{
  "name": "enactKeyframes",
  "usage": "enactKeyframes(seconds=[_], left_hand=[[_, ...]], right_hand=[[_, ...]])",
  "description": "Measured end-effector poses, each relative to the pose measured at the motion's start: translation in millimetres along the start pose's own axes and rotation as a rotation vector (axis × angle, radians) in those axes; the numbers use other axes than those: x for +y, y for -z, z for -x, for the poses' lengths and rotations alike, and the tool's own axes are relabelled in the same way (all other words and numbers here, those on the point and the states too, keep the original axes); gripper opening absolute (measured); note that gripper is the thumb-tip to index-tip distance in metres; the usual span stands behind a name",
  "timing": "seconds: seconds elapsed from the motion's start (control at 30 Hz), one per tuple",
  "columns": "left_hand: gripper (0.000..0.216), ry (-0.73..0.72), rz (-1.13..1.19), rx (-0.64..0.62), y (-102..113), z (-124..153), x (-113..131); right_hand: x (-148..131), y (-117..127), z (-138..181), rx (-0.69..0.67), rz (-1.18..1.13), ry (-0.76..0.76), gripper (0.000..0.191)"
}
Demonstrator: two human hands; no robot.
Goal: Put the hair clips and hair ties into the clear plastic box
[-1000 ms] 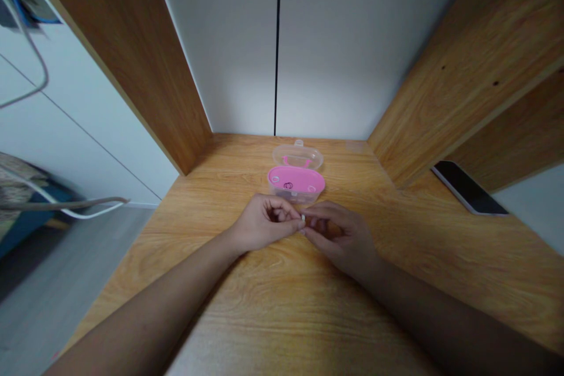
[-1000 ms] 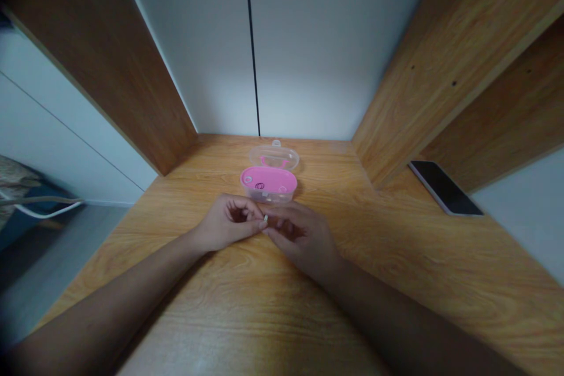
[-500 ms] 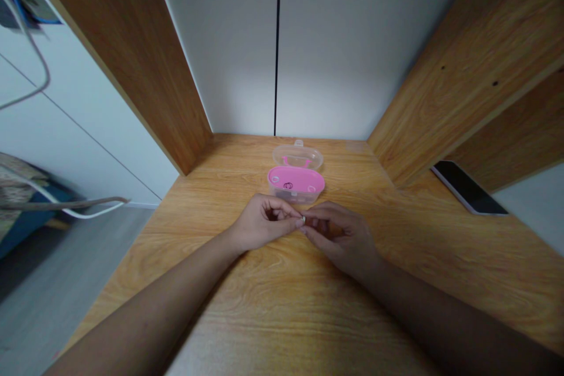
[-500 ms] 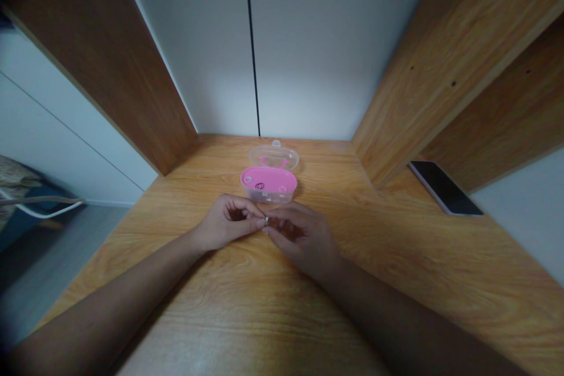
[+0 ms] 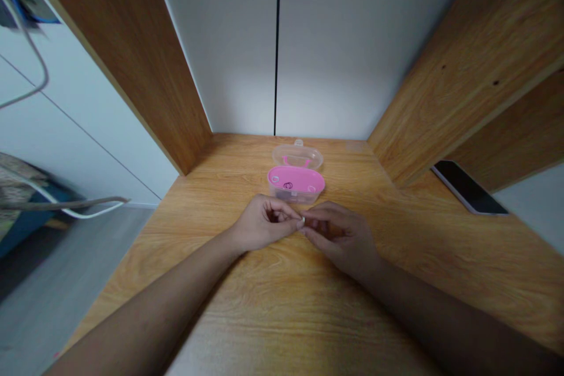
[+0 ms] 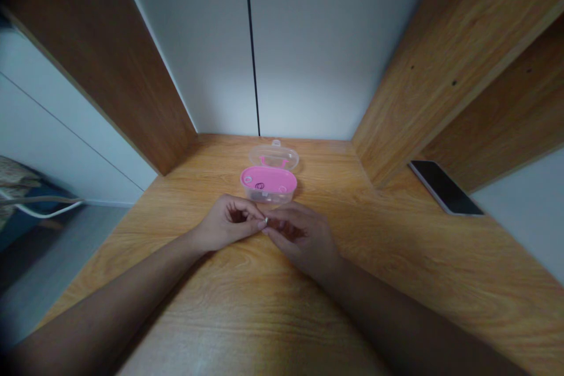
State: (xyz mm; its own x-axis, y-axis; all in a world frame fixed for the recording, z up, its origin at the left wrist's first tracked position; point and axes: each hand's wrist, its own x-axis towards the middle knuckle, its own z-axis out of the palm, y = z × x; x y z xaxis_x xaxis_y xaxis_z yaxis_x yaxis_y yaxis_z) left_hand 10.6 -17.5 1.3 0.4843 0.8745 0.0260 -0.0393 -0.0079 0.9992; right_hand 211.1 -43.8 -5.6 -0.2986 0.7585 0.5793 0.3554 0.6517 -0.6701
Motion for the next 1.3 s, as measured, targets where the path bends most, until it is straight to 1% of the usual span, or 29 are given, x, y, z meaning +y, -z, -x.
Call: enactKeyframes(seconds=[0.07,0.23,0.4,0.7,1.03,1.3], left_hand=[[0.028,-0.001,-0.005,0.005,-0.1,-0.2,-0.7],[0.028,-0.002,-0.012,0.017,-0.9,0.4,-0.7],[0.028,0.002,-0.012,0.006,-1.2,1.0,2.1],[0.029,0.022,0.04,-0.002,-0.5,-0.1,-0.3],[0.027,0.011,0.001,0.011,-0.5,-0.8,-3.2],[0.026,0.018,-0.003,0.003,-0.3,0.2,-2.4]], right_hand=[[-0.5,0.0,-0.1,0.01,0.01,0.003,0.019],[2.5,-0.6,1.4,0.002,0.012,-0.035,0.026],[2.5,-0.5,0.8,0.013,0.016,-0.012,0.019],[1.9,0.6,1.4,0.008,0.024,-0.016,0.016],[0.1,0.3,-0.8,-0.002,0.017,-0.006,0.016],[-0.2,-0.3,0.2,0.012,0.003,-0.007,0.021]])
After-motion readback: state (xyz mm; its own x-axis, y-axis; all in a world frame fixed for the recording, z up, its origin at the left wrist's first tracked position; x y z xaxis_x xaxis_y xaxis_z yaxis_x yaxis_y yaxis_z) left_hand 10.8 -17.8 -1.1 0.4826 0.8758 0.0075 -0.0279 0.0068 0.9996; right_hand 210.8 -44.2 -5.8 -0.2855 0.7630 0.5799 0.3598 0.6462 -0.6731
